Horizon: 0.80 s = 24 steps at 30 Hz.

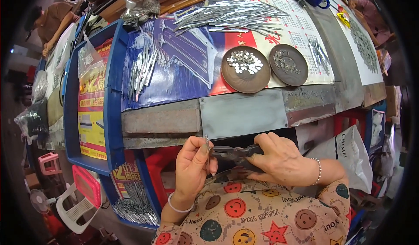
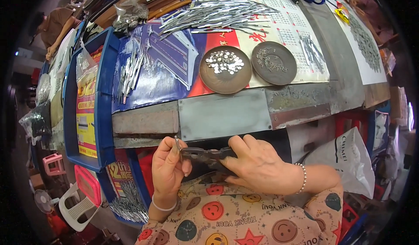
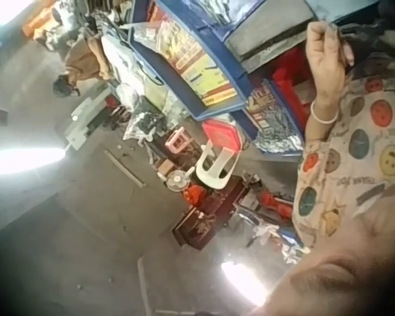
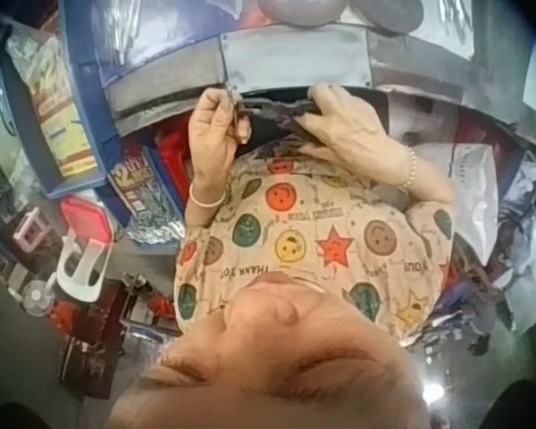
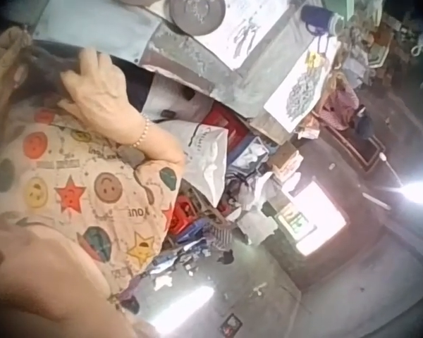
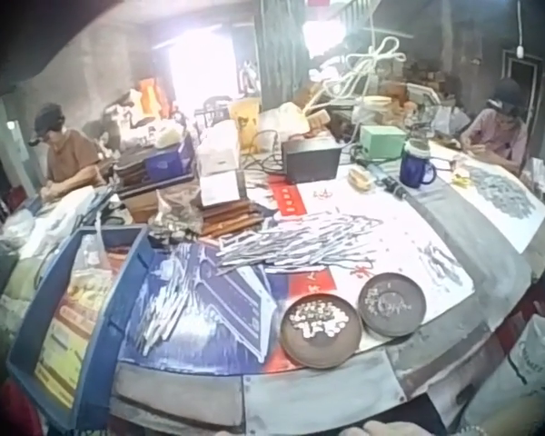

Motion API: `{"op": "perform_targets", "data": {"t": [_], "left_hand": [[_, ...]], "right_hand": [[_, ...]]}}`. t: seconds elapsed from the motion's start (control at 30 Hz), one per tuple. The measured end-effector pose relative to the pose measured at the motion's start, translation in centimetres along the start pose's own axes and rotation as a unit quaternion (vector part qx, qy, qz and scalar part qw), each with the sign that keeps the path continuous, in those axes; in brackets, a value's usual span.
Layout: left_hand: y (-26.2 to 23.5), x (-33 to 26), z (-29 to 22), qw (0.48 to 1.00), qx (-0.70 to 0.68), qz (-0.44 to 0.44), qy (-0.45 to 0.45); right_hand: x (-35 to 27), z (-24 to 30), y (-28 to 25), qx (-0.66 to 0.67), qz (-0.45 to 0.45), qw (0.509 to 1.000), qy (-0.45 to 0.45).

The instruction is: Assembling small metal components by crimping or manipulating them with pliers.

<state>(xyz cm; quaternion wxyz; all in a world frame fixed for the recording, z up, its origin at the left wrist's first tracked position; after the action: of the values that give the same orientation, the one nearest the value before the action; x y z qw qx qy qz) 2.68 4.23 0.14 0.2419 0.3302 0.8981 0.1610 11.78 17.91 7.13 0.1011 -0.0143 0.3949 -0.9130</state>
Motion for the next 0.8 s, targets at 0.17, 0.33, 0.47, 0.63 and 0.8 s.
{"op": "perform_targets", "data": {"t": [0.17, 0.33, 0.47, 0.63, 0.8], "left_hand": [[0.3, 0.0, -0.1, 0.999, 0.03, -0.011, -0.006], [0.2, 0.1, -0.6, 0.996, 0.089, -0.011, 0.004], [0.0, 0.3, -0.3, 0.992, 0.121, -0.013, -0.008], [-0.7, 0.2, -0.7, 0.985, 0.166, -0.043, 0.026], [-1.3, 0.3, -0.3, 0.99, 0.132, -0.043, 0.028]], "right_hand": [[-0.2, -0.1, -0.2, -0.015, 0.0, 1.0, -0.004], [-0.3, -0.1, -0.1, -0.041, -0.006, 0.999, -0.002], [-0.1, -0.3, 0.6, -0.026, 0.019, 0.999, 0.021], [0.1, -1.6, 3.0, 0.405, 0.218, 0.88, 0.12], [-0.1, -1.3, 2.5, 0.204, 0.161, 0.963, 0.072]]}}
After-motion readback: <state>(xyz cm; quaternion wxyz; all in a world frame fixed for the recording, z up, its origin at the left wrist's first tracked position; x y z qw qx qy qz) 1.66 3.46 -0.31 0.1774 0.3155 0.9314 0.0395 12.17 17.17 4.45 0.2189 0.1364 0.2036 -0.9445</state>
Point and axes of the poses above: each hand's wrist, its own x-axis towards the middle knuckle, its own y-axis out of the palm, z = x × y, the point moved 8 cm from there along x, towards the middle knuckle, and after that the axes turned 13 degrees about x, right-handed, at the moved point
